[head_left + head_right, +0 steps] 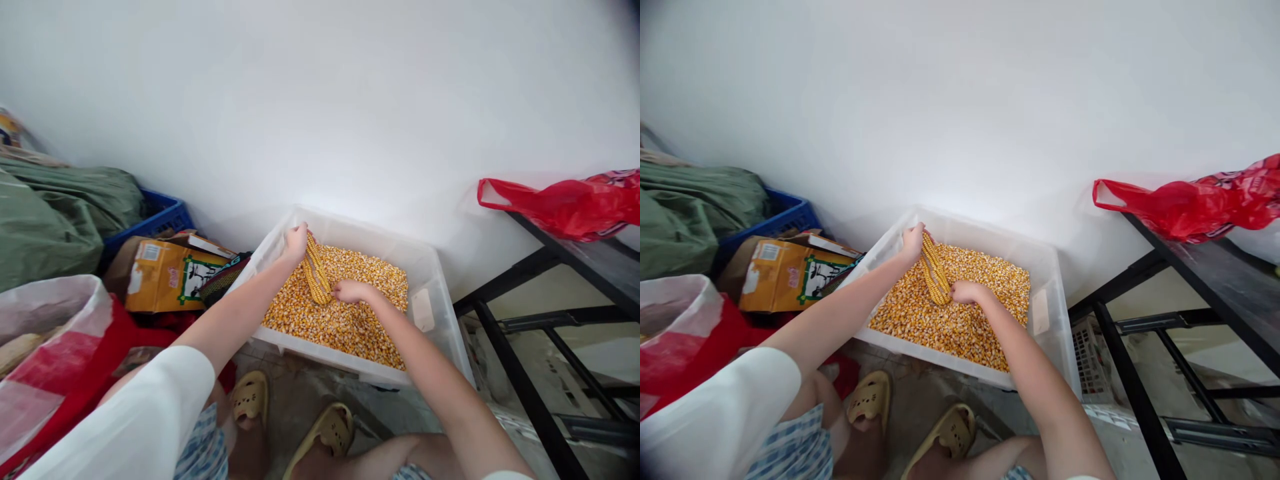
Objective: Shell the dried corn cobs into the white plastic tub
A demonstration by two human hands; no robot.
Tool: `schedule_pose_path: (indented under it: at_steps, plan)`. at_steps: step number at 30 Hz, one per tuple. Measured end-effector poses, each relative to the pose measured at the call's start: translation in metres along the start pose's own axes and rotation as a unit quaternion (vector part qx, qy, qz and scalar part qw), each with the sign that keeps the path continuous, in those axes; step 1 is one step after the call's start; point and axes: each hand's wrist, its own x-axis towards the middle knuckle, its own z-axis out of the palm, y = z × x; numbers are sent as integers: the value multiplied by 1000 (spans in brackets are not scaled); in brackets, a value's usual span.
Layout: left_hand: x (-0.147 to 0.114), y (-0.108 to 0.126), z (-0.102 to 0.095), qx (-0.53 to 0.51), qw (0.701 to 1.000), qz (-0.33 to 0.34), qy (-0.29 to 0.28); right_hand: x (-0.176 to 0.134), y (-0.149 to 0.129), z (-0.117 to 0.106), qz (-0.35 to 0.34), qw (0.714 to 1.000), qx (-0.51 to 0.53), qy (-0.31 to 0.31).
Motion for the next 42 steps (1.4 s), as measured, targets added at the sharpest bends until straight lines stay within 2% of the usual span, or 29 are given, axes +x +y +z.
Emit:
schedule_pose_path:
  at_steps: [23,28,32,37,42]
  plan:
    - [3,-3,1,-3,1000,4,-10,3,4,2,-8,1000,-5,4]
    - [1,-3,1,-8,1000,12,-15,4,0,8,-11,997,-55,54]
    - [-5,0,2,-12,1000,9,3,1,-14,16,5,992,-81,96]
    - [-12,6,3,-17,999,-4,34,-3,-32,26,47,988,-87,119]
    - [-14,7,2,-22,999,-10,44,0,-33,31,49,986,-89,132]
